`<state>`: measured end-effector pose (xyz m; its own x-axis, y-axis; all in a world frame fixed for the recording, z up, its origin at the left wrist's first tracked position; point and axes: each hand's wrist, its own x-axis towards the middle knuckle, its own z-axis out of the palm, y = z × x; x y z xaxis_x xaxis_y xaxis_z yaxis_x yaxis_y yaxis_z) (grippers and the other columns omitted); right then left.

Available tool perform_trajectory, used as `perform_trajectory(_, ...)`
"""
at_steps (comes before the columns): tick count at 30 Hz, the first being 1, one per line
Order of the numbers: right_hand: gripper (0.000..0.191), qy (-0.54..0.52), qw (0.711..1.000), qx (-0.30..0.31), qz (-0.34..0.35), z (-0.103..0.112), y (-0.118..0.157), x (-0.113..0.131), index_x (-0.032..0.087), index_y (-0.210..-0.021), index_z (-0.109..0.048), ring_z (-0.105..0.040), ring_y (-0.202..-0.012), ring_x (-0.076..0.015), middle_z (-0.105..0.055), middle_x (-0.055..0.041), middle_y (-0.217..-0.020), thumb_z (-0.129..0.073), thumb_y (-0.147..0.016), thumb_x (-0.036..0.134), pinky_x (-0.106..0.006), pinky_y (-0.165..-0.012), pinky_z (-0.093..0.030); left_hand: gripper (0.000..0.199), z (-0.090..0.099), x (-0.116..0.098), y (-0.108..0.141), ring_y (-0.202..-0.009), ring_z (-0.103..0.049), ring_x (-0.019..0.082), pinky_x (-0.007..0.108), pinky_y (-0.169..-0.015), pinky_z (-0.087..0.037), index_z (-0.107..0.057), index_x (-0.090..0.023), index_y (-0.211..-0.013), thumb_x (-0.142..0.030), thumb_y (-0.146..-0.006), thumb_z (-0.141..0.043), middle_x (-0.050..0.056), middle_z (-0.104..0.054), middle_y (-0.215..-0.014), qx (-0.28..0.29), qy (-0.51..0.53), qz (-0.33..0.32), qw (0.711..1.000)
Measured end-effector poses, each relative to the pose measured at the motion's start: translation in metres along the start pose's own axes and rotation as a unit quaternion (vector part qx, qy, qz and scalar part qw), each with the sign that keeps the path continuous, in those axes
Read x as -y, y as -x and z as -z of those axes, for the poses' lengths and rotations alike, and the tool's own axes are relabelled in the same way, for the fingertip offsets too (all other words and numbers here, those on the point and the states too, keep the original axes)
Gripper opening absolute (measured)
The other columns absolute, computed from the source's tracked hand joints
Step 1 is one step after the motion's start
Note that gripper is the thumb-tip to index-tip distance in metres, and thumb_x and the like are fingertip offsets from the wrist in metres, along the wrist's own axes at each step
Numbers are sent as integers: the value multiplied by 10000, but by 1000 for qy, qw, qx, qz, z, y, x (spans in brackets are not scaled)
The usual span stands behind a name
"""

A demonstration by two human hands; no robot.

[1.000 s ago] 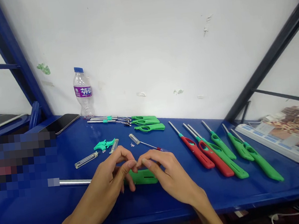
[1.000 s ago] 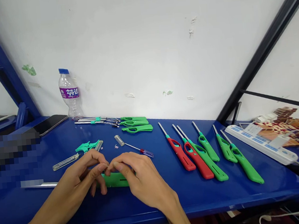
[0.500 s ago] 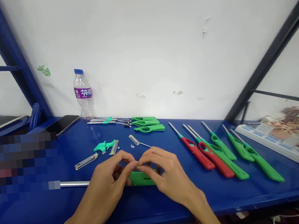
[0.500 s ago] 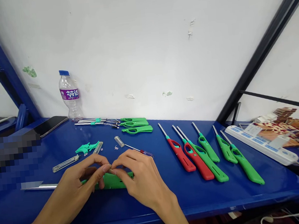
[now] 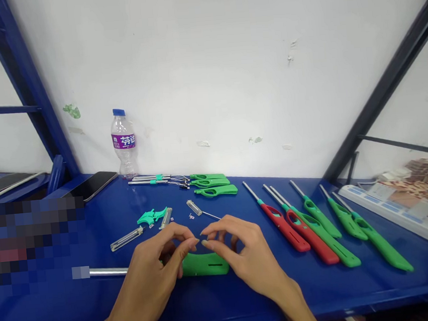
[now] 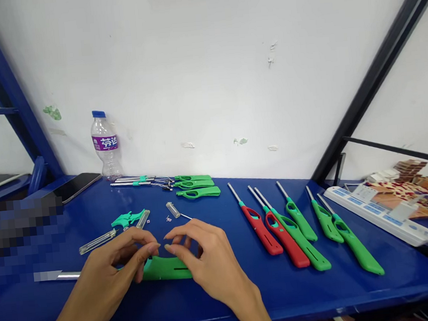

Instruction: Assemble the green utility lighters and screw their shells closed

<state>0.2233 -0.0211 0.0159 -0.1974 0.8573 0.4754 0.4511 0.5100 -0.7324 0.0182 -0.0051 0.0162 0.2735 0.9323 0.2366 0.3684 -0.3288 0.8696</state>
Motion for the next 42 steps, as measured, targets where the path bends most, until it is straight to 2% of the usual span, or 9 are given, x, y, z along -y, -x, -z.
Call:
perform_trajectory(5,110,-9,1000,25,-7,-5,1,0,278,-1046,-759,-618,-717,-118,-695,37,-861,-769,-938,256,-226,-627,-460,266,0,0,1,-580,-597,138,245,-580,-430,-716,-251,-890,-488,-971,-628,-53,-620,-640,-7,20,-3,1000)
perform_trajectory(9,61,-10,1000,7,-10,-6,0,-1,274,-1012,-752,-623,-712,-118,-721,38,-875,-741,-959,245,-225,-621,-456,235,-1,0,0,-582,-647,138,247,-604,-481,-720,-244,-944,-458,-971,-626,-46,-681,-692,-2,38,-1,999)
perform_trajectory(13,88,-10,1000,-2,-1,-5,0,-2,274,-1024,-769,-624,-685,-123,-744,34,-886,-779,-937,270,-236,-641,-471,267,-2,-3,0,-525,-656,130,255,-557,-505,-659,-244,-1107,-466,-964,-625,-23,-761,-849,6,88,5,996)
perform_trajectory(17,60,-3,999,-5,33,-4,0,-1,252,-960,-785,-660,-740,-137,-753,16,-873,-730,-973,233,-243,-684,-485,316,-2,-6,2,-472,-653,124,252,-521,-503,-598,-252,-1216,-446,-969,-631,-12,-783,-884,26,122,28,992)
perform_trajectory(26,136,-42,998,37,-24,-1,0,0,232,-935,-700,-620,-607,-101,-712,43,-835,-639,-984,121,-216,-609,-462,308,-3,-8,5,-414,-615,100,236,-479,-490,-646,-244,-1227,-425,-978,-647,8,-798,-902,70,162,31,984)
perform_trajectory(32,112,-59,997,52,-26,-2,-1,2,231,-939,-661,-614,-597,-99,-699,52,-804,-610,-1020,174,-209,-601,-448,301,-3,-12,4,-470,-633,98,229,-537,-531,-671,-265,-1226,-434,-977,-670,-16,-799,-887,71,148,18,986)
perform_trajectory(35,105,-19,999,34,-31,2,-3,0,234,-948,-668,-606,-601,-114,-698,45,-794,-611,-1036,237,-230,-617,-442,304,-3,-11,5,-566,-678,138,260,-581,-562,-678,-264,-1233,-447,-996,-625,-6,-791,-896,37,89,0,995)
perform_trajectory(38,143,48,998,13,-39,13,-3,-6,232,-939,-668,-613,-645,-135,-696,22,-823,-623,-1040,322,-251,-630,-434,280,-5,-4,4,-837,-736,203,313,-730,-596,-704,-283,-1224,-424,-1005,-601,18,-781,-1025,14,-24,-44,999)
perform_trajectory(42,172,118,989,72,-60,34,2,-10,244,-935,-650,-626,-677,-154,-697,18,-844,-591,-1057,349,-268,-642,-437,330,-11,9,4,-1203,-640,278,453,-1068,-504,-703,-320,-1280,-353,-952,-694,30,-706,-1298,77,-150,-131,977)
